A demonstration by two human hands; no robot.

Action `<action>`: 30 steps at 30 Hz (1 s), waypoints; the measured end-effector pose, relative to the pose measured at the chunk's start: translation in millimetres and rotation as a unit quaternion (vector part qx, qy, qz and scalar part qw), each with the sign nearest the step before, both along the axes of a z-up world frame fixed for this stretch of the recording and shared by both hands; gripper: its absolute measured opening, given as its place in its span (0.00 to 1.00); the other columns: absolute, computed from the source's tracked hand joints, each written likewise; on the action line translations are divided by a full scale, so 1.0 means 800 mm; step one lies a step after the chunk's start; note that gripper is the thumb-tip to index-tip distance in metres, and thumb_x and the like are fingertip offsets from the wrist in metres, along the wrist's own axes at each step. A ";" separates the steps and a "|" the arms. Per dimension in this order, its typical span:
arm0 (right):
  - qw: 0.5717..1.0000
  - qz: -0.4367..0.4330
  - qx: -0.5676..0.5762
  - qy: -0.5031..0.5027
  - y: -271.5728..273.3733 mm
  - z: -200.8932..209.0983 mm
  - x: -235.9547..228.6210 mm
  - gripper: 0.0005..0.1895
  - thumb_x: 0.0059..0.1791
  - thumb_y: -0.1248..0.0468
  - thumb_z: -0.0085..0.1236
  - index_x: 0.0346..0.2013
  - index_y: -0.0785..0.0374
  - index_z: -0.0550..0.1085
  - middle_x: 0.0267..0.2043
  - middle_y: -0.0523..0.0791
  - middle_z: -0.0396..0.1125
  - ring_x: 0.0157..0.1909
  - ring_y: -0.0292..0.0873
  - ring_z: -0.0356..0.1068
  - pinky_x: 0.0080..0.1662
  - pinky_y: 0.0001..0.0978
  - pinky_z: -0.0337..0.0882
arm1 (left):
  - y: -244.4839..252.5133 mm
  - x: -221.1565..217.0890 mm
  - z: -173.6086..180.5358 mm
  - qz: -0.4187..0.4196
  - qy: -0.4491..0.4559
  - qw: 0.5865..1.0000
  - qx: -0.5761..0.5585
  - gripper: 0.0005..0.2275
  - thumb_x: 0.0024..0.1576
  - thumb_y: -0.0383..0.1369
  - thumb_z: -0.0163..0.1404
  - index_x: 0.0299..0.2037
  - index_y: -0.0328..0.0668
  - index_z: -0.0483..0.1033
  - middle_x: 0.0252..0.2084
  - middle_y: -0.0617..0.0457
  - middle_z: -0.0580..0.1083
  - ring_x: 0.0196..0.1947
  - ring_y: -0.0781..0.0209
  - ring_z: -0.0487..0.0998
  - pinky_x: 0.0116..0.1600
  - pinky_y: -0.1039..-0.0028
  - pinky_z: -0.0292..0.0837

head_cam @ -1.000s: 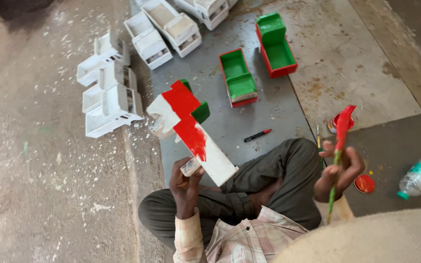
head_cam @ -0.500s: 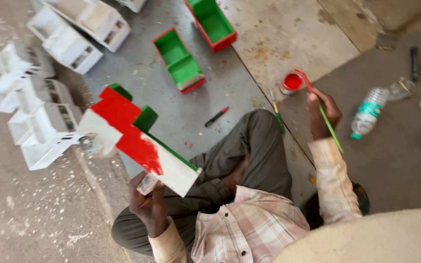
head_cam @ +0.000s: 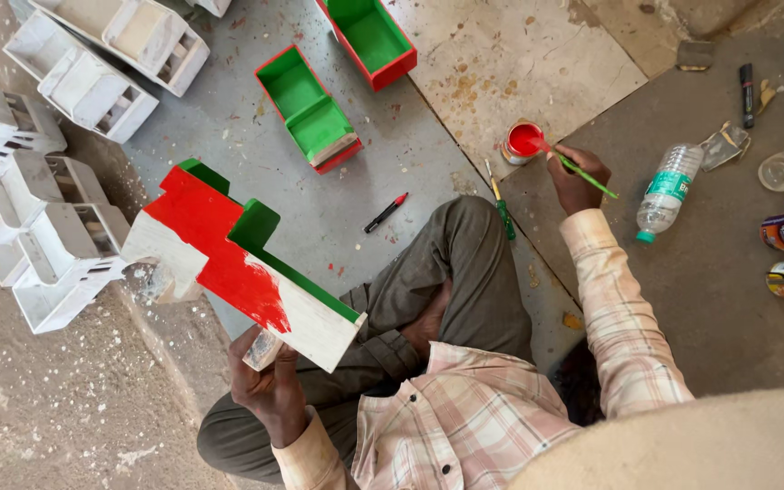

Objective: The person paints the exterior of a small wooden box red using a paintbrush. They hold the box in one hand and apply red paint to the sides, dipping the brush into a paint can as needed. The interior of the box is already painted green.

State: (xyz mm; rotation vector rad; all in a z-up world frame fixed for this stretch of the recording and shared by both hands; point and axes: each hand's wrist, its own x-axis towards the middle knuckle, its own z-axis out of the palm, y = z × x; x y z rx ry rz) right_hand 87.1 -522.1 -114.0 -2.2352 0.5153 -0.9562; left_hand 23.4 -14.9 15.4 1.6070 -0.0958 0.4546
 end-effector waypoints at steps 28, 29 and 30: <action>0.999 -0.010 0.047 0.025 -0.010 -0.031 -0.015 0.11 0.47 0.65 0.66 0.41 0.69 0.82 0.38 0.52 0.77 0.38 0.46 0.77 0.43 0.34 0.76 | 0.001 -0.003 -0.003 0.001 0.005 0.999 -0.038 0.14 0.61 0.22 0.58 0.56 0.32 0.74 0.51 0.52 0.76 0.49 0.67 0.78 0.55 0.77 0.75; 0.997 -0.014 0.068 0.030 -0.010 -0.031 -0.017 0.10 0.49 0.64 0.66 0.42 0.67 0.82 0.38 0.51 0.77 0.37 0.44 0.77 0.42 0.33 0.76 | 0.001 -0.003 -0.004 -0.002 0.000 0.999 -0.035 0.13 0.61 0.22 0.58 0.55 0.32 0.74 0.51 0.52 0.76 0.48 0.68 0.78 0.54 0.78 0.75; 0.995 -0.019 0.089 0.035 -0.012 -0.032 -0.021 0.09 0.50 0.64 0.65 0.42 0.66 0.82 0.38 0.49 0.77 0.37 0.42 0.77 0.41 0.31 0.77 | 0.002 -0.003 -0.006 -0.004 -0.004 1.000 -0.031 0.13 0.61 0.22 0.57 0.55 0.32 0.74 0.50 0.52 0.76 0.48 0.68 0.78 0.54 0.78 0.75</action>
